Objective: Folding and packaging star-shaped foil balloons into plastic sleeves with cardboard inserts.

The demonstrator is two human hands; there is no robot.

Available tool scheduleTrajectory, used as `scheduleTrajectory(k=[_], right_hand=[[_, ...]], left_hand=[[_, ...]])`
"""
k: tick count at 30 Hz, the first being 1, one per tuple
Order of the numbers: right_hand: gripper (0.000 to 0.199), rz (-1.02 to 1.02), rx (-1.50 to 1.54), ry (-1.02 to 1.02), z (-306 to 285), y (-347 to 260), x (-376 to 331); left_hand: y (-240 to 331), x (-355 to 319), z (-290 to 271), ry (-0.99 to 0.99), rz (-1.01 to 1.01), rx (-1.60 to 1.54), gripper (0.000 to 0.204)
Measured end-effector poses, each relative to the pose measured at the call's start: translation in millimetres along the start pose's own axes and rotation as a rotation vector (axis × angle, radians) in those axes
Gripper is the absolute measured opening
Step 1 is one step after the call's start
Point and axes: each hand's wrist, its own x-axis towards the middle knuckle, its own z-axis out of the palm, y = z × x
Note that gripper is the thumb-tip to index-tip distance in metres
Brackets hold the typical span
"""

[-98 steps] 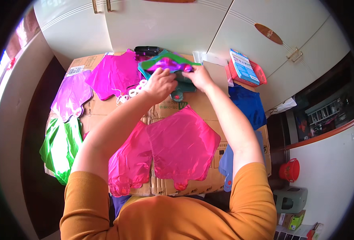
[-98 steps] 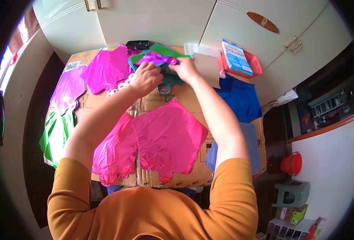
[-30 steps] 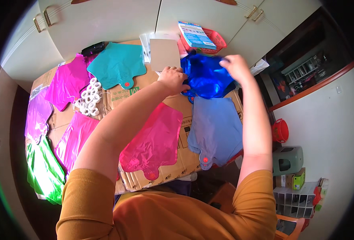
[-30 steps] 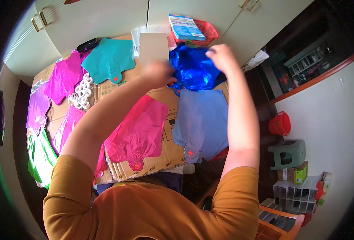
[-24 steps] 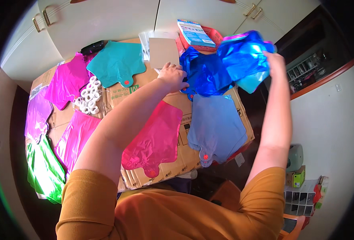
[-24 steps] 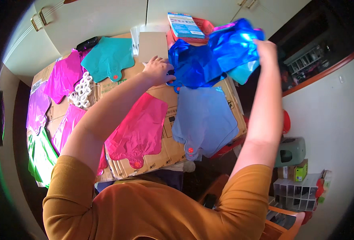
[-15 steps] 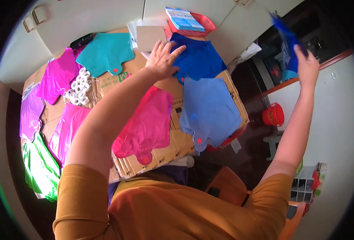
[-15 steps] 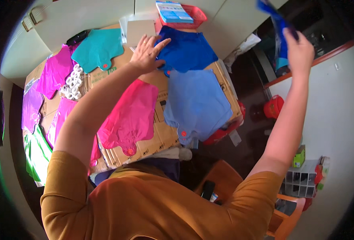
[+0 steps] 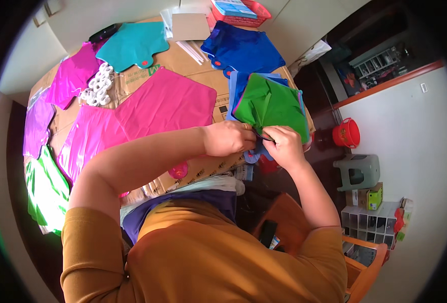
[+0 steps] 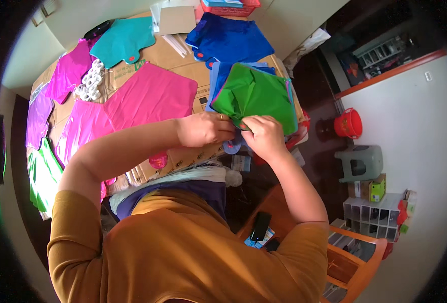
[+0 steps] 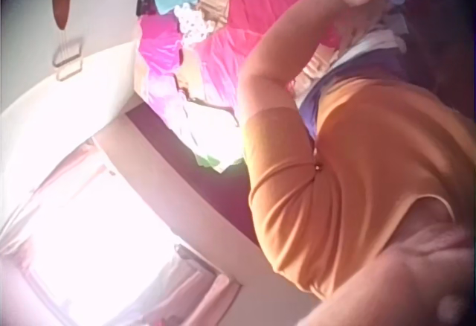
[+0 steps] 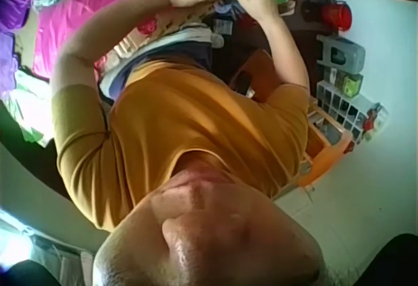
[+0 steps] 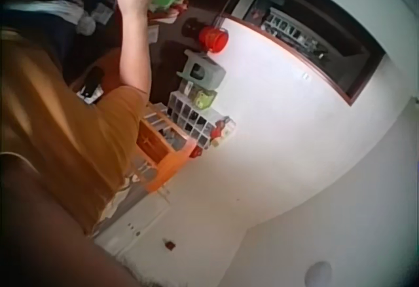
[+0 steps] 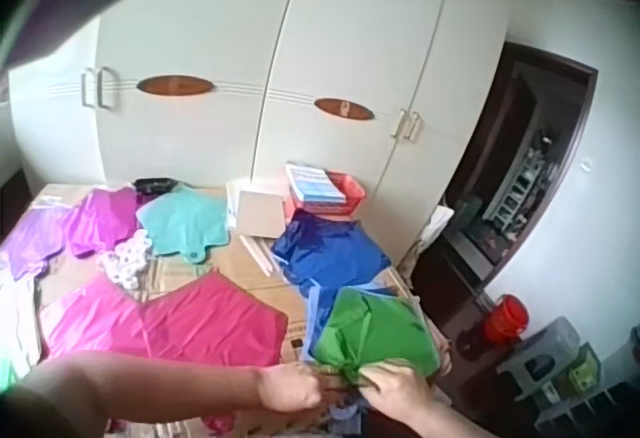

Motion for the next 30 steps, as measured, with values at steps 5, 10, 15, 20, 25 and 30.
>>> scheduleTrajectory(k=[5, 10, 15, 20, 25, 30], right_hand=[[0.018, 0.235, 0.2, -0.045, 0, 2, 1], [0.016, 0.237, 0.221, -0.084, -9, 3, 7], [0.021, 0.271, 0.239, -0.136, -12, 2, 9], [0.03, 0.299, 0.188, -0.186, -17, -9, 18], [0.035, 0.508, 0.255, -0.134, -6, 10, 13], [0.016, 0.826, 0.682, 0.018, -20, 47, 22]], left_hand=[[7, 2, 0, 0.219, -0.42, -0.418, 0.008], [-5, 8, -12, -0.008, -0.602, -0.611, 0.014], [-6, 22, -15, 0.057, -0.699, -0.555, 0.012], [-8, 30, -4, 0.265, -0.527, -0.288, 0.015], [0, 33, -13, 0.232, 0.08, 0.491, 0.018], [-4, 21, -8, -0.132, -0.5, 0.475, 0.038]])
